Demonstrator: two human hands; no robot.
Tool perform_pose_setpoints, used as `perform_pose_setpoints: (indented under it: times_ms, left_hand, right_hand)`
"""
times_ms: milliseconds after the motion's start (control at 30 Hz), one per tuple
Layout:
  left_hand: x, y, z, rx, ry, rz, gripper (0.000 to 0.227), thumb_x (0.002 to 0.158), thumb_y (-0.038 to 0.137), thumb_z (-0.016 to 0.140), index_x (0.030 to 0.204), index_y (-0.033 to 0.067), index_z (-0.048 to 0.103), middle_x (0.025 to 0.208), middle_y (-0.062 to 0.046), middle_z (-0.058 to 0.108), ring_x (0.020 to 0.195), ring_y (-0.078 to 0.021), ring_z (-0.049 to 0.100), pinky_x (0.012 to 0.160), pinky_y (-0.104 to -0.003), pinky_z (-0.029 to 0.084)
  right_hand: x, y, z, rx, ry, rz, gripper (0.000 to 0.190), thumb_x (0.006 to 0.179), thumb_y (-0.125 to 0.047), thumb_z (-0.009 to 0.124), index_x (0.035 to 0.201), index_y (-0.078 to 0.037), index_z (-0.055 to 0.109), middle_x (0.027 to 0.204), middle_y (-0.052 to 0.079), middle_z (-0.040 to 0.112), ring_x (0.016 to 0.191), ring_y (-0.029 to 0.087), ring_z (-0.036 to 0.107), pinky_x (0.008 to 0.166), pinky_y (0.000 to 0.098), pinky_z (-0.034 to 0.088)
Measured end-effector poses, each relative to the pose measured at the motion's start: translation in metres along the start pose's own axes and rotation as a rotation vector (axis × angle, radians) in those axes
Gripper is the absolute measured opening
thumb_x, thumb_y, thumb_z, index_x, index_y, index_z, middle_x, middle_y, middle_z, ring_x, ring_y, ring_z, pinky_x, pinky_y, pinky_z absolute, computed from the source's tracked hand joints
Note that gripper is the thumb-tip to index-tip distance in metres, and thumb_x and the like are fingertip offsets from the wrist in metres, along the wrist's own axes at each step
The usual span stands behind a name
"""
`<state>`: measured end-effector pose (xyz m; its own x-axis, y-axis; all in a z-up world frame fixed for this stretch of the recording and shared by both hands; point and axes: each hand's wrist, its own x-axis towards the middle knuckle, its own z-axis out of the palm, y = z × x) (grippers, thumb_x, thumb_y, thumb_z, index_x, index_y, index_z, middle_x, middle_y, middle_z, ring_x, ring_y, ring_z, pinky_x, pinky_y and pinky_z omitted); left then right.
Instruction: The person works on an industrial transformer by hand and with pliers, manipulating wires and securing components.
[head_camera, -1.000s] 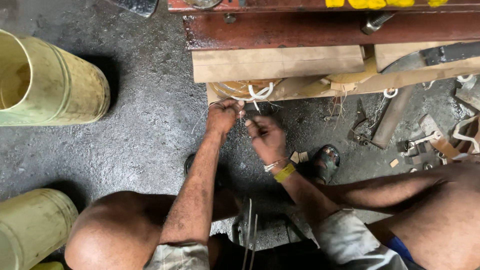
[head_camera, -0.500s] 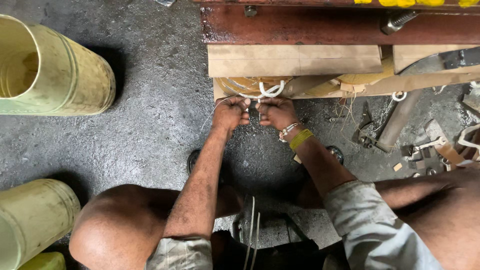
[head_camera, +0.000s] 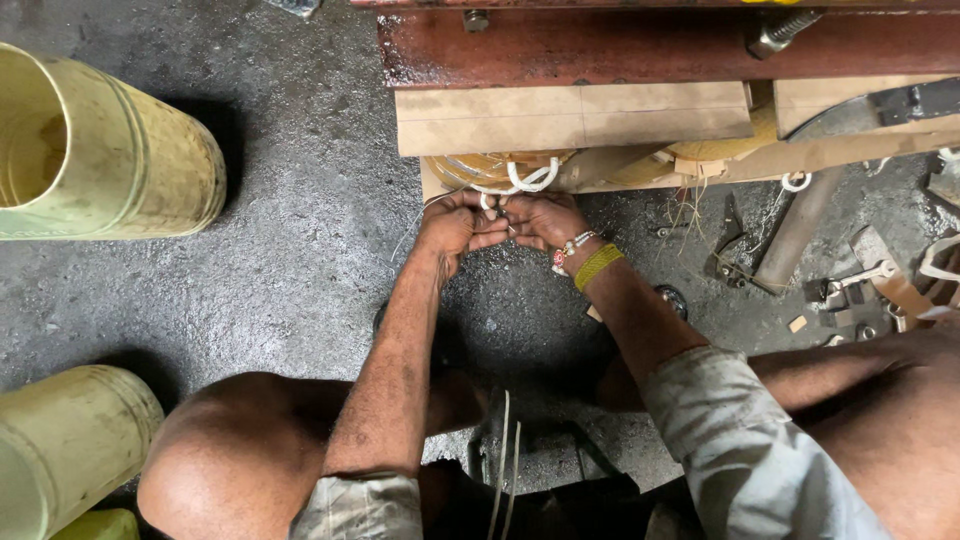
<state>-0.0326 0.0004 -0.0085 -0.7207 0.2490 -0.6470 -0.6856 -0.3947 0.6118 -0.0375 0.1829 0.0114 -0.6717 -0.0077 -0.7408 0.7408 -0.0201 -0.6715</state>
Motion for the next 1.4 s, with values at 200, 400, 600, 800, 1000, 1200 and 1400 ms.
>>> perform_pose_setpoints:
  times_ms: [200,400,600,800,1000,1200,1400]
  left_hand:
    - [0.001,-0.01,0.001,0.365,0.112,0.231,0.027,0.088,-0.015,0.06,0.11,-0.0038,0.071,0.097,-0.012,0.074,0.083,-0.0185,0.068,0.071,-0.028,0.06]
    - [-0.001,-0.013,0.004,0.262,0.106,0.087,0.031,0.088,-0.013,0.05,0.113,0.0036,0.059,0.094,-0.005,0.065,0.076,-0.0122,0.064,0.063,-0.027,0.062]
    - [0.001,-0.022,0.006,0.225,0.107,0.197,0.012,0.094,-0.001,0.066,0.105,0.0033,0.066,0.085,-0.003,0.066,0.068,-0.0081,0.059,0.056,-0.023,0.053]
    - [0.006,-0.028,0.004,0.126,0.104,0.218,0.009,0.091,0.002,0.071,0.101,0.0043,0.07,0.083,0.0,0.071,0.062,-0.0058,0.057,0.051,-0.021,0.048]
    - [0.009,-0.028,0.003,0.07,0.092,0.199,0.009,0.092,0.003,0.073,0.101,0.003,0.072,0.081,-0.001,0.072,0.06,-0.0061,0.059,0.05,-0.021,0.048]
    - [0.01,-0.028,0.001,0.037,0.1,0.175,0.012,0.09,0.002,0.074,0.102,0.0013,0.072,0.082,-0.004,0.073,0.06,-0.0075,0.061,0.049,-0.021,0.048]
    - [0.007,-0.024,-0.001,-0.003,0.062,0.146,0.014,0.091,0.005,0.074,0.104,0.0,0.071,0.082,-0.007,0.074,0.06,-0.0076,0.061,0.049,-0.022,0.05]
  right_hand:
    - [0.001,0.004,0.002,-0.094,-0.002,0.043,0.014,0.092,-0.028,0.073,0.099,-0.015,0.073,0.09,0.0,0.076,0.08,0.014,0.07,0.078,0.0411,0.055]
    - [0.003,0.011,0.002,0.075,0.004,0.072,0.017,0.088,-0.03,0.076,0.099,-0.016,0.075,0.091,0.0,0.076,0.081,0.015,0.068,0.08,0.0447,0.056]
    - [0.004,0.019,0.005,0.159,-0.082,0.066,0.021,0.089,-0.033,0.079,0.1,-0.015,0.073,0.086,-0.003,0.07,0.079,0.013,0.063,0.08,0.045,0.054]
    - [0.001,0.024,0.008,0.195,0.063,0.079,0.021,0.087,-0.031,0.079,0.098,-0.015,0.072,0.087,-0.004,0.069,0.081,0.014,0.06,0.08,0.0462,0.054]
    - [-0.001,0.034,0.008,0.246,0.097,0.032,0.021,0.088,-0.027,0.079,0.103,-0.013,0.073,0.09,-0.003,0.07,0.078,0.013,0.061,0.073,0.04,0.054]
    - [-0.005,0.045,0.006,0.113,0.046,-0.318,0.022,0.085,-0.003,0.078,0.107,-0.006,0.075,0.092,0.007,0.077,0.073,0.014,0.068,0.061,0.0268,0.058]
    - [-0.011,0.054,0.006,-0.45,0.316,-0.867,0.017,0.089,0.001,0.073,0.103,-0.004,0.066,0.095,0.006,0.074,0.082,0.012,0.072,0.072,0.026,0.063]
